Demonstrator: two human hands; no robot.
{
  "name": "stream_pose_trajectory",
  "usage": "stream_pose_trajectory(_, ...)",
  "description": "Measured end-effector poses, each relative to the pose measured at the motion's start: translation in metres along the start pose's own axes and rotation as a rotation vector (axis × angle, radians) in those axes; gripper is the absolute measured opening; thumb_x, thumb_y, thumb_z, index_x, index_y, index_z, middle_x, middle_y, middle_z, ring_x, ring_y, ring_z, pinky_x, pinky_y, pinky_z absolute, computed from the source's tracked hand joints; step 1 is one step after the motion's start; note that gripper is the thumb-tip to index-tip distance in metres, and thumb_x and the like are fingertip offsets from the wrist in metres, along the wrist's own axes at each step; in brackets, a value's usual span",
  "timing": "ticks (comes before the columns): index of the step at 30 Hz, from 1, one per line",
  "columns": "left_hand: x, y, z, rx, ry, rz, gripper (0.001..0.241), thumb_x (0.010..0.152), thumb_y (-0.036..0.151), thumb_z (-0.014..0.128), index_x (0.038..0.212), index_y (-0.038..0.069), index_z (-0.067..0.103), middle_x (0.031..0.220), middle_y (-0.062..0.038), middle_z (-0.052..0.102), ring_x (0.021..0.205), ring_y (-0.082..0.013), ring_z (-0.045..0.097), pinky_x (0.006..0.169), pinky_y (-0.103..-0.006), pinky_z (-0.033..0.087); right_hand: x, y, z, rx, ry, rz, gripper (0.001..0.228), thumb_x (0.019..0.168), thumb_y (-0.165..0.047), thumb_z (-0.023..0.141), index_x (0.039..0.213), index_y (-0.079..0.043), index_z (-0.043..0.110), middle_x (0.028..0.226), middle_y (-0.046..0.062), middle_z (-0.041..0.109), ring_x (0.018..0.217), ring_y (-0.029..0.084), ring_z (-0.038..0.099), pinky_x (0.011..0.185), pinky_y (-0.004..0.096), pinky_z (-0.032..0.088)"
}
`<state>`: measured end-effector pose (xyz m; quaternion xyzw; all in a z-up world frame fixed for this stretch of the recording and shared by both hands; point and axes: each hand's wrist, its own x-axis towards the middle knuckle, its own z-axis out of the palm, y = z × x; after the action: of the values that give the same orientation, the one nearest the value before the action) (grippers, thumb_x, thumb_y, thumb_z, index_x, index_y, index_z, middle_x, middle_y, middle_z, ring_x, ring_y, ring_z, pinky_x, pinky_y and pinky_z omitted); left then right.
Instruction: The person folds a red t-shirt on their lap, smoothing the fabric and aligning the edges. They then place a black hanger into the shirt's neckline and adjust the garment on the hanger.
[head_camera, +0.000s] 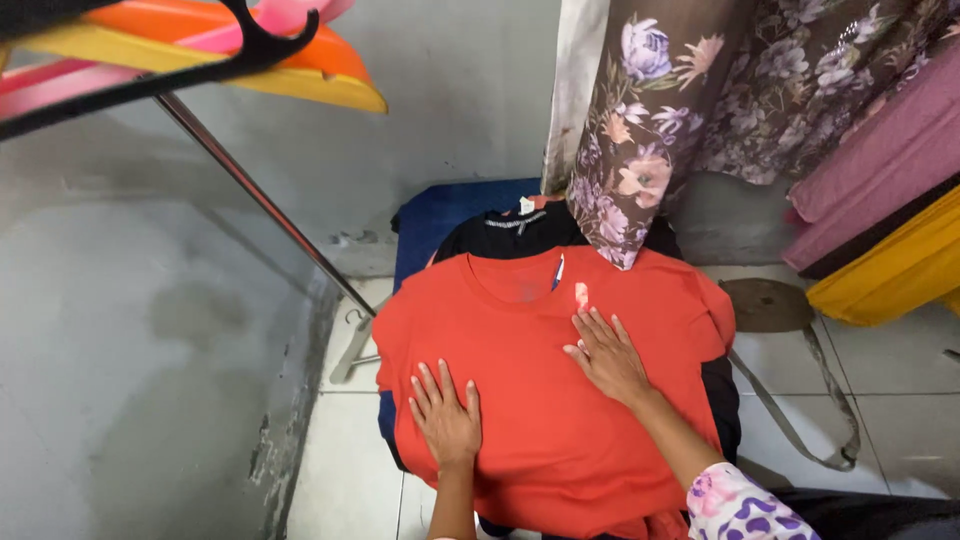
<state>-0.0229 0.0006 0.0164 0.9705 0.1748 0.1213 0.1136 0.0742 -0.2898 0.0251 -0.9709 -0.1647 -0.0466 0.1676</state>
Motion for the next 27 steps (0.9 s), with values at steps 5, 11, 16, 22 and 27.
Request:
stream_pose_trajectory(5,0.0,-0.001,0.004,0.015,-0.013,-0.01,0.074,0.099,0.058,0.04,0.16,0.018,0.03,0.169,-0.013,0.022,0.154,-0.0359,0.021,0.122,-0.0501,0.019,-0.017,-0.007,-0.009,0.042,0.111,-0.003,0.056,0.1,-0.049,0.049,0.138,-0.009,0.057,0.151,0.004,0.053,0.148,0.021,0.039,0.124,0.042,0.023)
stream_pose_trajectory(11,0.001,-0.001,0.004,0.019,-0.019,-0.018,0.075,0.098,0.058,0.039,0.161,0.019,0.028,0.169,-0.013,0.02,0.154,-0.0355,0.02,0.122,-0.05,0.018,0.016,-0.001,-0.007,0.075,0.252,-0.032,0.041,0.1,-0.038,0.053,0.129,-0.01,0.058,0.143,0.005,0.054,0.137,0.026,0.046,0.115,0.042,0.035)
stream_pose_trajectory(16,0.003,-0.003,0.004,0.019,-0.076,-0.036,0.075,0.099,0.059,0.038,0.161,0.019,0.026,0.17,-0.012,0.017,0.155,-0.0345,0.015,0.123,-0.0498,0.015,0.068,0.014,0.01,-0.094,-0.112,-0.082,0.08,0.103,-0.061,0.024,0.161,-0.007,0.016,0.171,0.009,0.015,0.157,0.023,0.008,0.126,0.045,0.007)
stream_pose_trajectory(22,0.002,-0.003,0.009,0.02,-0.042,-0.022,0.075,0.097,0.058,0.041,0.16,0.019,0.029,0.169,-0.013,0.021,0.155,-0.0353,0.018,0.122,-0.0498,0.016,0.124,0.031,0.024,-0.147,0.024,-0.014,0.082,0.101,-0.064,0.029,0.16,-0.006,0.027,0.17,0.008,0.023,0.155,0.019,0.023,0.121,0.042,0.019)
stream_pose_trajectory(27,0.001,-0.004,0.006,0.038,-0.098,-0.051,0.074,0.098,0.06,0.037,0.161,0.022,0.025,0.17,-0.01,0.017,0.155,-0.0332,0.015,0.123,-0.0492,0.016,0.109,0.04,0.008,-0.259,-0.103,-0.124,0.083,0.1,-0.069,0.004,0.162,-0.014,0.008,0.171,0.005,0.007,0.157,0.02,0.0,0.126,0.045,-0.003)
